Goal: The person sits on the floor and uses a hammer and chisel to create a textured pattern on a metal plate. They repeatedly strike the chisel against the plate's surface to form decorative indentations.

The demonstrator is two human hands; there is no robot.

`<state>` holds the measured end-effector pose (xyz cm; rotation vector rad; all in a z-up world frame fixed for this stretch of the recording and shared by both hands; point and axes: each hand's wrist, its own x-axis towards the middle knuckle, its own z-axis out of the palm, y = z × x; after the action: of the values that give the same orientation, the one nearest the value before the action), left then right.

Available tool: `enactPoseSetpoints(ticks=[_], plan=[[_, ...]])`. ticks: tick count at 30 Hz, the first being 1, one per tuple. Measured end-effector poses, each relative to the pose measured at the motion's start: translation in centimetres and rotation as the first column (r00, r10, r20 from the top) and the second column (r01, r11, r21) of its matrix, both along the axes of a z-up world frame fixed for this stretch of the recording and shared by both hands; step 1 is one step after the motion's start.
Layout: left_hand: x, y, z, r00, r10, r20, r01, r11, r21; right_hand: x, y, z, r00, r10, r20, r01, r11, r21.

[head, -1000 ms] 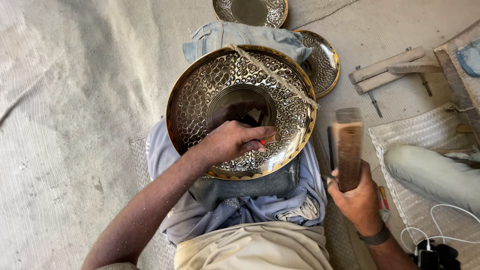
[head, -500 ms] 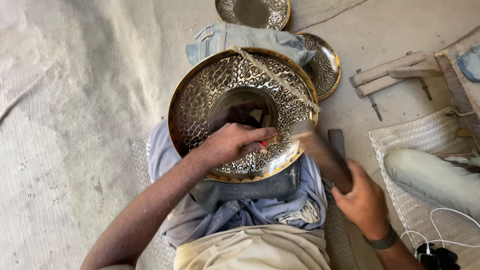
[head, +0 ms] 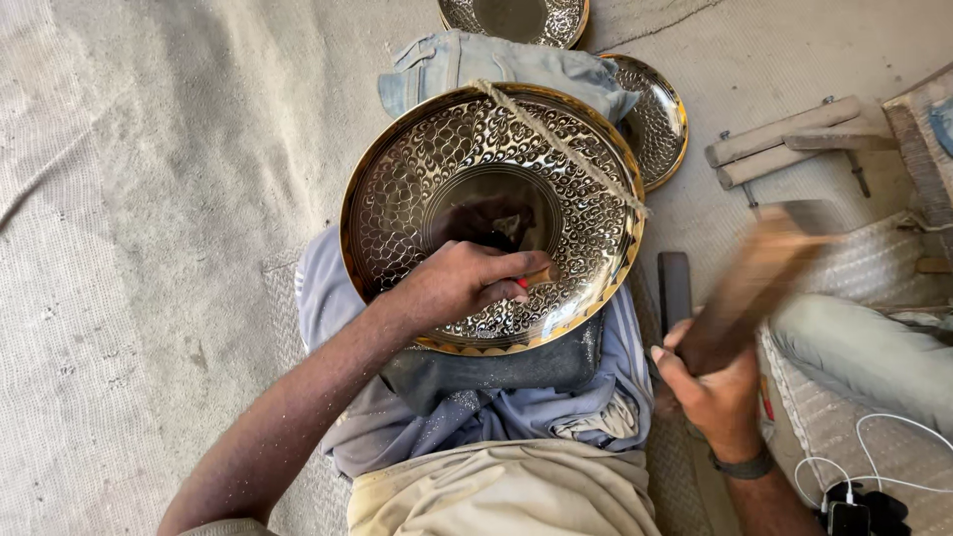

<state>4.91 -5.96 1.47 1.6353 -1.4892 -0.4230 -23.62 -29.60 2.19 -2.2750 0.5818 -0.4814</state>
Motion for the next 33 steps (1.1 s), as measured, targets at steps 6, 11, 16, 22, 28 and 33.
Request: enactPoseSetpoints(ticks=[6, 11, 16, 22, 28, 33], plan=[[0.0, -0.1, 0.2, 1.000, -0.020, 0.003, 0.020, 0.999, 0.026, 0.6, 0.0, 0.2, 0.990, 0.044, -0.133, -0.083, 0.948, -0.308], [0.1, -0.3, 0.4, 0.999, -0.032, -0.005, 0.032, 0.999, 0.005, 0.8, -0.1, 0.6, 0.992, -0.020, -0.125, 0.003, 0.990, -0.142], [0.4, -0.2, 0.5, 0.999, -0.039, 0.013, 0.039, 0.999, 0.000, 1.1, 0.5, 0.7, 1.000, -0.010, -0.025, 0.010, 1.000, -0.009], [0.5, -0.3, 0.3, 0.998, -0.060, 0.011, 0.060, 0.998, -0.014, 0.9, 1.2, 1.5, 1.000, -0.028, -0.001, 0.028, 1.000, -0.005], [0.5, -0.3, 0.3, 0.998, -0.059, 0.012, 0.060, 0.998, -0.027, 0.7, 1.6, 1.9, 0.993, -0.103, 0.057, 0.100, 0.993, 0.063], [0.4, -0.2, 0.7, 1.000, -0.013, 0.024, 0.013, 1.000, 0.006, 0.5, 1.4, 2.5, 0.997, -0.043, -0.069, 0.032, 0.988, -0.148]])
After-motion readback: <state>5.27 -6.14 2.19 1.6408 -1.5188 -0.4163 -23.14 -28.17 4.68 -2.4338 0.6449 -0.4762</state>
